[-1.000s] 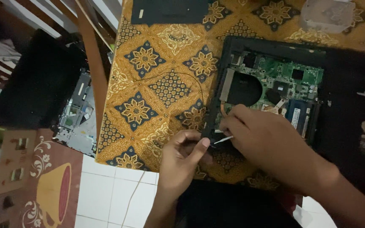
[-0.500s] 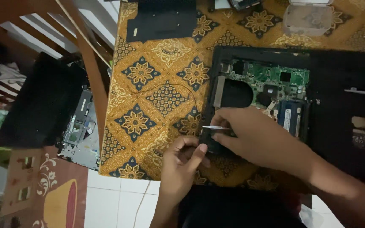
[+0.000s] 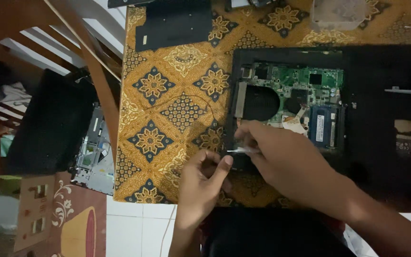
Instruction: Repairing a laptop by disconnecting and reconnecting internal cables and components.
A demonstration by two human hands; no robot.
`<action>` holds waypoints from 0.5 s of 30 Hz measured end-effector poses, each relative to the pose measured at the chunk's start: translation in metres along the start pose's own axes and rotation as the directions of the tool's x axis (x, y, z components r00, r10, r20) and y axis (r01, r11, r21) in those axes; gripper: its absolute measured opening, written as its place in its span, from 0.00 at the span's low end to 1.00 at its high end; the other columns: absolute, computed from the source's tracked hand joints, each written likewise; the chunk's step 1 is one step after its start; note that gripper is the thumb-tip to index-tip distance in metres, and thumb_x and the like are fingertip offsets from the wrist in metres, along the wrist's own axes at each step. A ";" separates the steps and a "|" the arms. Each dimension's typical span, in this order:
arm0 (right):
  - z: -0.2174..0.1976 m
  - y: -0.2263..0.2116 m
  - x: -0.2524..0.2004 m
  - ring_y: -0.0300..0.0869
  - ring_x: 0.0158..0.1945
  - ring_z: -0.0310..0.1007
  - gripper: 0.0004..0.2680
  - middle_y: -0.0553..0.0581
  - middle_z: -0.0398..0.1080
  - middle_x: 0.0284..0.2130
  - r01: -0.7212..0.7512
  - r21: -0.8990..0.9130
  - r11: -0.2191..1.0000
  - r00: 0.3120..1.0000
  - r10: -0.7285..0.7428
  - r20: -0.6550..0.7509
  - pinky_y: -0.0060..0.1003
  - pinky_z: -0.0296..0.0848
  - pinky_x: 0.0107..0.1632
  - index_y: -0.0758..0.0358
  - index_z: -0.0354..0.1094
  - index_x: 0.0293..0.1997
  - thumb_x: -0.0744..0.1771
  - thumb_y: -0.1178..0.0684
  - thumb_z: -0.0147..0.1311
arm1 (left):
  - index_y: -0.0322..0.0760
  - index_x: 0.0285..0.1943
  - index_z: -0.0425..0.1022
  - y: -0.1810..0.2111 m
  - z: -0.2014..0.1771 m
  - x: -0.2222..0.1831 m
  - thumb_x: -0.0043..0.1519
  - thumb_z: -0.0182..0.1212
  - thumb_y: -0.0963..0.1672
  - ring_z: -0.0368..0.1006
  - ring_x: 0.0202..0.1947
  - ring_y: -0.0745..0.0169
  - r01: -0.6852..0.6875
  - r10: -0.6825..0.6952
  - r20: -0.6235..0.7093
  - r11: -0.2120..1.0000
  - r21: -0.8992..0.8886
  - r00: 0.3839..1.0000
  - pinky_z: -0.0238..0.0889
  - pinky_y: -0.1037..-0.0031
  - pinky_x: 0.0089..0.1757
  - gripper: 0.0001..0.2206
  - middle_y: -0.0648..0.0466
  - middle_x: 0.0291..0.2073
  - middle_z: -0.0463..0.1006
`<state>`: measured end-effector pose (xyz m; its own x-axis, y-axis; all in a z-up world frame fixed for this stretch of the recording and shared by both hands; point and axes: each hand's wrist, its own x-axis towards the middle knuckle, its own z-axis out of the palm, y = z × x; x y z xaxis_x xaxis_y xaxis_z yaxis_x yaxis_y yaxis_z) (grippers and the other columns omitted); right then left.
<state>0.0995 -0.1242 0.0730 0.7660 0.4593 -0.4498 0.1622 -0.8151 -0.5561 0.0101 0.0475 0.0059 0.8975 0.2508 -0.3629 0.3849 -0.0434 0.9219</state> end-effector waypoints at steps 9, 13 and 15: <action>-0.021 -0.020 0.004 0.45 0.31 0.75 0.09 0.50 0.78 0.35 -0.002 0.039 0.999 1.000 0.001 0.020 0.44 0.67 0.34 0.45 0.67 0.56 0.70 0.48 0.47 | 0.40 0.28 0.69 0.007 -0.001 -0.005 0.64 0.64 0.47 0.68 0.17 0.72 0.001 0.000 0.093 1.000 -0.013 0.996 0.56 0.79 0.24 0.13 0.56 0.14 0.71; -0.023 0.001 0.012 0.46 0.42 0.81 0.12 0.54 0.78 0.44 0.265 0.116 0.957 0.958 -0.247 -0.146 0.41 0.77 0.38 0.57 0.66 0.59 0.69 0.53 0.49 | 0.42 0.27 0.68 0.010 -0.003 -0.005 0.65 0.64 0.48 0.58 0.22 0.75 -0.048 0.044 0.061 0.997 0.063 0.997 0.51 0.76 0.27 0.15 0.61 0.17 0.63; -0.024 -0.006 0.014 0.43 0.33 0.76 0.10 0.51 0.77 0.38 0.263 0.092 0.960 0.959 -0.250 -0.131 0.40 0.71 0.32 0.54 0.66 0.56 0.69 0.53 0.50 | 0.40 0.28 0.69 0.014 -0.004 -0.003 0.64 0.64 0.48 0.64 0.19 0.73 -0.011 0.007 0.085 0.999 0.051 0.996 0.55 0.76 0.26 0.15 0.57 0.15 0.69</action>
<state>0.1242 -0.1215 0.0870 0.7759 0.5981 -0.2007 0.3002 -0.6298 -0.7164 0.0118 0.0498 0.0205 0.9150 0.1677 -0.3668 0.3854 -0.0953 0.9178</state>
